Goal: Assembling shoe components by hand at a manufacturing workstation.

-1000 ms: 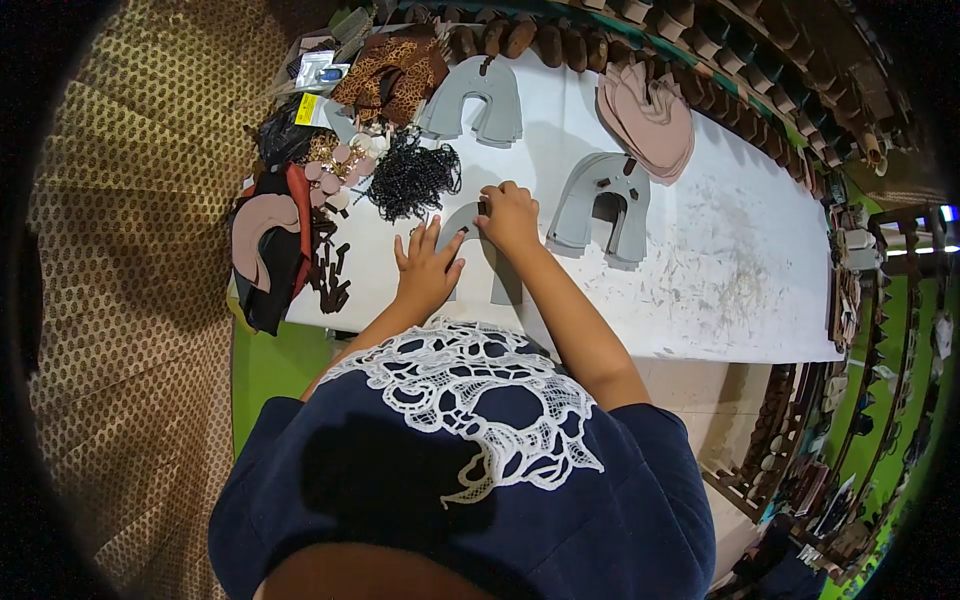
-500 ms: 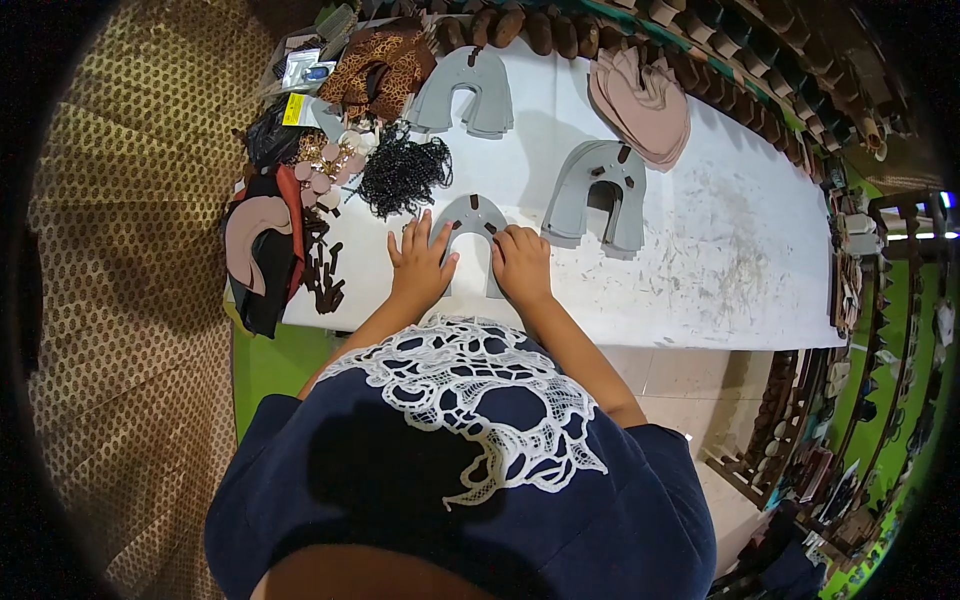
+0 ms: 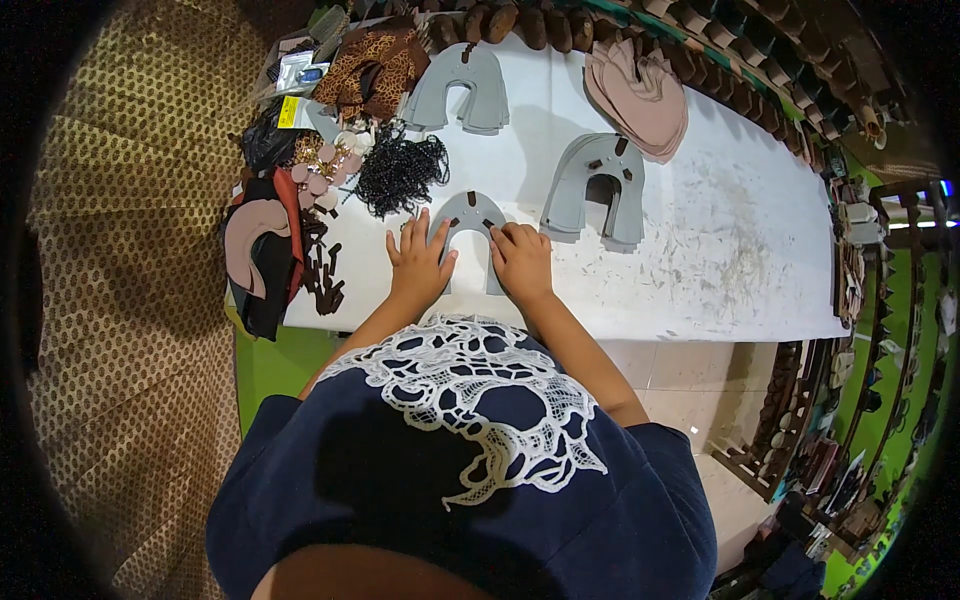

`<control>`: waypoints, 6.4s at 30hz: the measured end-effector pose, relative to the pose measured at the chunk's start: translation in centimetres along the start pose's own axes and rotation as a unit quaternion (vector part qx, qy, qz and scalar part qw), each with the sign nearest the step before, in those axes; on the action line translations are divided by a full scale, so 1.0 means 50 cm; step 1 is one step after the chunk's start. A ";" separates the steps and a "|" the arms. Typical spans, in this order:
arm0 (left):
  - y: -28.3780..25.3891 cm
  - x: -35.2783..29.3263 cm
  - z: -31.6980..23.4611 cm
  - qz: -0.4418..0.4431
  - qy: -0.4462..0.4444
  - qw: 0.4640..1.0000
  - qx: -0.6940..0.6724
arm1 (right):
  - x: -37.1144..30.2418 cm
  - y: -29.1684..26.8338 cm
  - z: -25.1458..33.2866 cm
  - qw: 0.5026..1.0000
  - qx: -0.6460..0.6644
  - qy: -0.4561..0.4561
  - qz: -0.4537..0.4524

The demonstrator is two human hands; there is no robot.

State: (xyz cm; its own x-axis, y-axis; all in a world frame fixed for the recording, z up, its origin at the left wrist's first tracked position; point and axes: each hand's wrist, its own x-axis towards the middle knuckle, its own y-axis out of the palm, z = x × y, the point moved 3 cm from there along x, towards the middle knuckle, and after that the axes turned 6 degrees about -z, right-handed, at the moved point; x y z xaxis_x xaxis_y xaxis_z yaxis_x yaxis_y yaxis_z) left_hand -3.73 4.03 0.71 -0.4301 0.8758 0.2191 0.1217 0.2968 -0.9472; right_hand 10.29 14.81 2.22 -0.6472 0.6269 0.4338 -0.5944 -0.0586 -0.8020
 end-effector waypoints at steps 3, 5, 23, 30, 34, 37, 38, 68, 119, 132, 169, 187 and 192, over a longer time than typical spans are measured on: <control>-0.002 0.000 -0.001 -0.003 0.002 1.000 -0.002 | -0.002 -0.004 0.002 1.000 0.008 0.000 0.003; -0.001 0.000 -0.001 -0.004 0.001 1.000 -0.002 | -0.001 -0.007 0.005 1.000 0.009 -0.015 -0.007; -0.004 0.002 -0.002 -0.016 0.013 1.000 -0.007 | 0.006 0.001 0.013 0.999 -0.038 -0.008 0.034; -0.002 -0.001 -0.003 -0.019 0.012 1.000 -0.017 | 0.001 0.005 0.009 0.997 -0.067 -0.032 0.009; 0.000 -0.001 -0.002 -0.022 0.015 0.999 -0.022 | -0.003 0.005 0.004 0.999 -0.039 -0.011 0.014; 0.001 -0.003 -0.001 -0.036 0.012 0.999 -0.028 | 0.003 0.001 0.012 0.999 -0.048 -0.007 0.014; 0.004 -0.003 -0.001 -0.043 0.024 0.999 -0.017 | 0.005 0.001 0.017 0.998 -0.061 -0.012 0.017; -0.017 0.084 0.020 -0.116 0.127 0.983 -0.065 | 0.001 -0.001 0.007 1.000 -0.002 -0.005 -0.027; 0.004 0.331 -0.290 -0.066 0.111 0.970 -0.208 | 0.118 -0.257 -0.373 0.909 0.284 0.299 -0.061; 0.043 0.281 -0.375 -0.172 0.191 0.963 -0.079 | 0.133 -0.229 -0.296 0.987 -0.017 -0.046 -0.152; 0.122 0.289 -0.385 -0.075 0.182 0.975 -0.101 | 0.114 -0.117 -0.326 0.992 -0.127 0.008 0.020; -0.037 0.282 -0.062 -0.086 0.022 0.983 -0.160 | 0.178 -0.192 -0.233 0.995 -0.043 0.011 -0.090; -0.045 0.341 0.079 -0.141 0.039 0.989 -0.022 | 0.258 -0.053 -0.143 0.995 -0.002 -0.089 -0.032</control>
State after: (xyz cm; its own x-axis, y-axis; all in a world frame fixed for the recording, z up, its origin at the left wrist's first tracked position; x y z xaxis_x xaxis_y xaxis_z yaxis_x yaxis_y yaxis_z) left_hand -14.88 16.78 5.63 -0.3834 0.7812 0.4927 0.0464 0.5491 -0.8345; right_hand 6.92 28.61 7.00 -0.6824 0.4810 0.5504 -0.6357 -0.0187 -0.7717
